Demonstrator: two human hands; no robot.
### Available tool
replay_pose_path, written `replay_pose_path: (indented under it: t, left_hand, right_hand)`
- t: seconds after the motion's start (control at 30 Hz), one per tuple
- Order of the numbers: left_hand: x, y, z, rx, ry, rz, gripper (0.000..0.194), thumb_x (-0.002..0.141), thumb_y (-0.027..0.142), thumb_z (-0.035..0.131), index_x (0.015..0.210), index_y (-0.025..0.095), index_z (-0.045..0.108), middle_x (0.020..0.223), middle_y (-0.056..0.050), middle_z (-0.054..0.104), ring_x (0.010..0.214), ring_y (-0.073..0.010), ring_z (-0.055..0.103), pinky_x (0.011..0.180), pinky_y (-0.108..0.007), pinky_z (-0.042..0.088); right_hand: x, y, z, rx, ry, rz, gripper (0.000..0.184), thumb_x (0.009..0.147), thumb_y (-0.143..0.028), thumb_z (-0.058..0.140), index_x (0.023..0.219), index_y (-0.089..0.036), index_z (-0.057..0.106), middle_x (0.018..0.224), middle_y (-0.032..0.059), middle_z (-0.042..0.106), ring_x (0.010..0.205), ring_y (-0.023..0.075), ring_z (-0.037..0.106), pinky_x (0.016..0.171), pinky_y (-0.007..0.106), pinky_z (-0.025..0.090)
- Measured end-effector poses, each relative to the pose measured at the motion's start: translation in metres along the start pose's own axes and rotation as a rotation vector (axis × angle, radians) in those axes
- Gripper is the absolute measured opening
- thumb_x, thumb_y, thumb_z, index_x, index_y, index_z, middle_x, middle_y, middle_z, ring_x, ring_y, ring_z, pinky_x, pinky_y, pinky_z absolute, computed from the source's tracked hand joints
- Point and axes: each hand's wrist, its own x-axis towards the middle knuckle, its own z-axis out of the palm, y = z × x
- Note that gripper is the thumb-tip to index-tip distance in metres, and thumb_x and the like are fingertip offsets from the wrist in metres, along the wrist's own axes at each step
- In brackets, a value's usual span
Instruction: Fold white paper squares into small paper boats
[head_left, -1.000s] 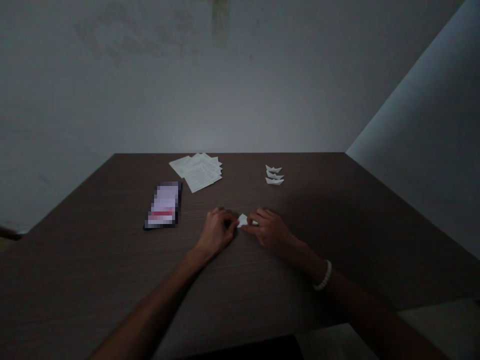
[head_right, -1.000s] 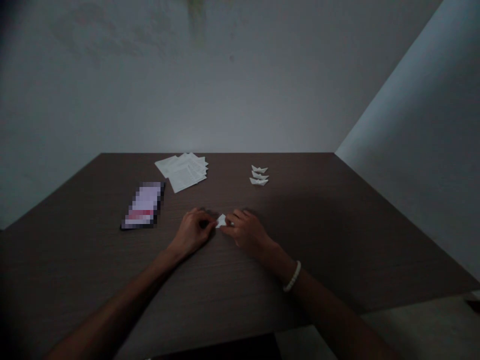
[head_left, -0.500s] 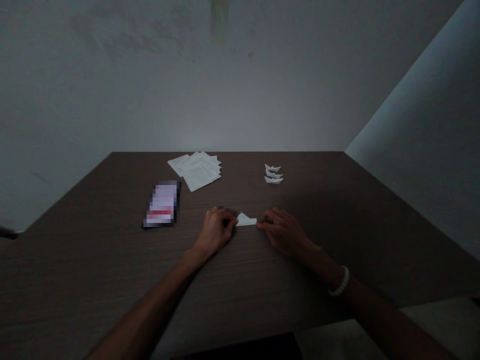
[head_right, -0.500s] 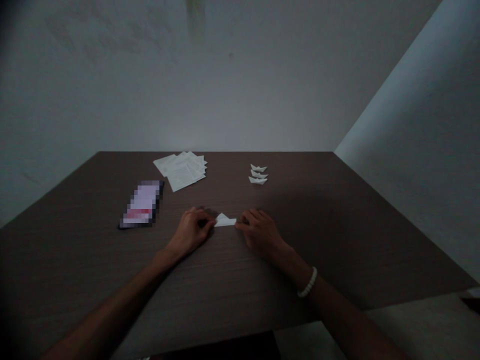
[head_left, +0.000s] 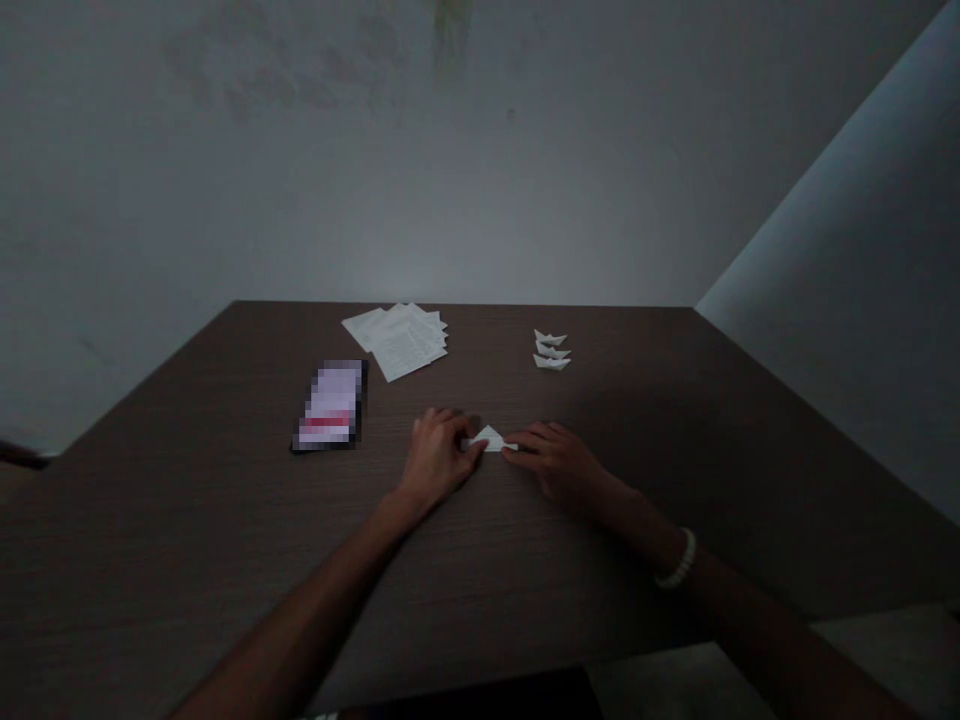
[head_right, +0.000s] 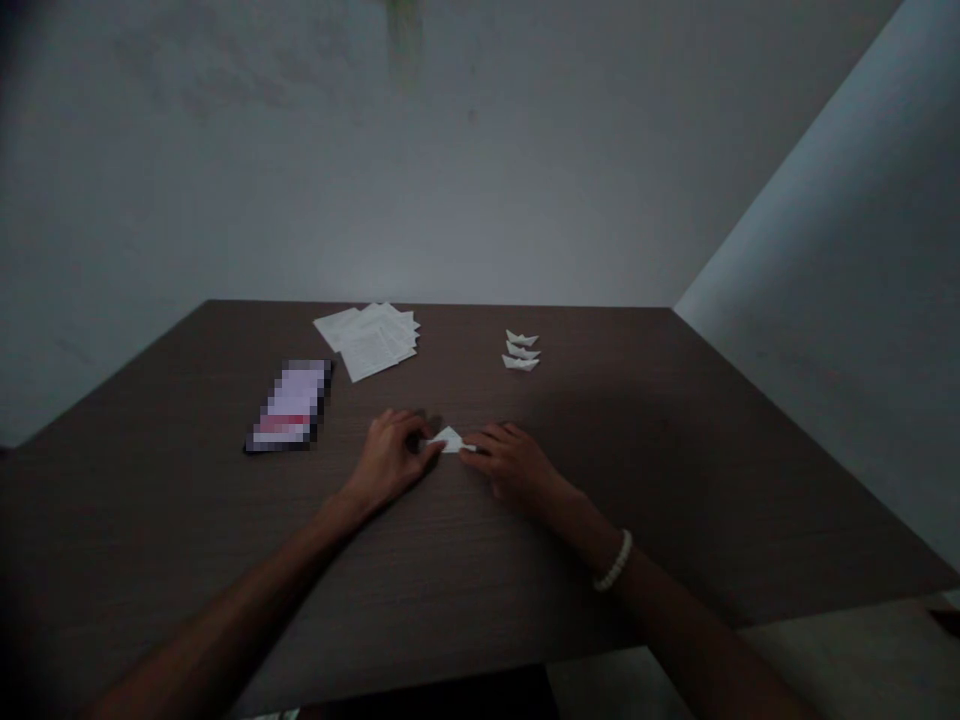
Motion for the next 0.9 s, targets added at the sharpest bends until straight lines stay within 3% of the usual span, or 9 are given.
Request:
replay_pose_path:
  t: [0.3,0.67,0.9]
  left_hand:
    - [-0.001,-0.012,-0.006,-0.037,-0.06,-0.033,0.01,0.082,0.031,0.065,0.084,0.022,0.069,0.093,-0.004,0.064,0.093,-0.0246,0.052,0.083,-0.038,0.036]
    - [0.002,-0.018,-0.008,-0.104,-0.081,0.001,0.01,0.081,0.02,0.063,0.083,0.021,0.073,0.088,-0.005,0.066,0.089,-0.0228,0.055,0.085,-0.04,0.04]
    - [-0.001,-0.012,-0.01,-0.121,-0.054,0.055,0.014,0.081,0.031,0.064,0.084,0.02,0.072,0.089,-0.005,0.066,0.089,-0.0232,0.055,0.083,-0.038,0.041]
  right_hand:
    - [-0.002,0.002,0.005,-0.003,0.036,0.027,0.042,0.084,-0.004,0.052,0.121,-0.023,0.06,0.131,0.0057,0.058,0.111,0.0237,0.05,0.089,0.039,0.04]
    - [-0.011,0.001,0.007,0.069,0.142,0.137,0.036,0.081,-0.001,0.051,0.106,-0.021,0.068,0.125,0.0033,0.064,0.105,0.0236,0.054,0.086,0.04,0.045]
    - [0.004,-0.004,0.002,0.24,0.257,0.294,0.021,0.086,-0.011,0.054,0.099,-0.018,0.068,0.109,0.0055,0.069,0.097,0.0207,0.057,0.089,0.037,0.046]
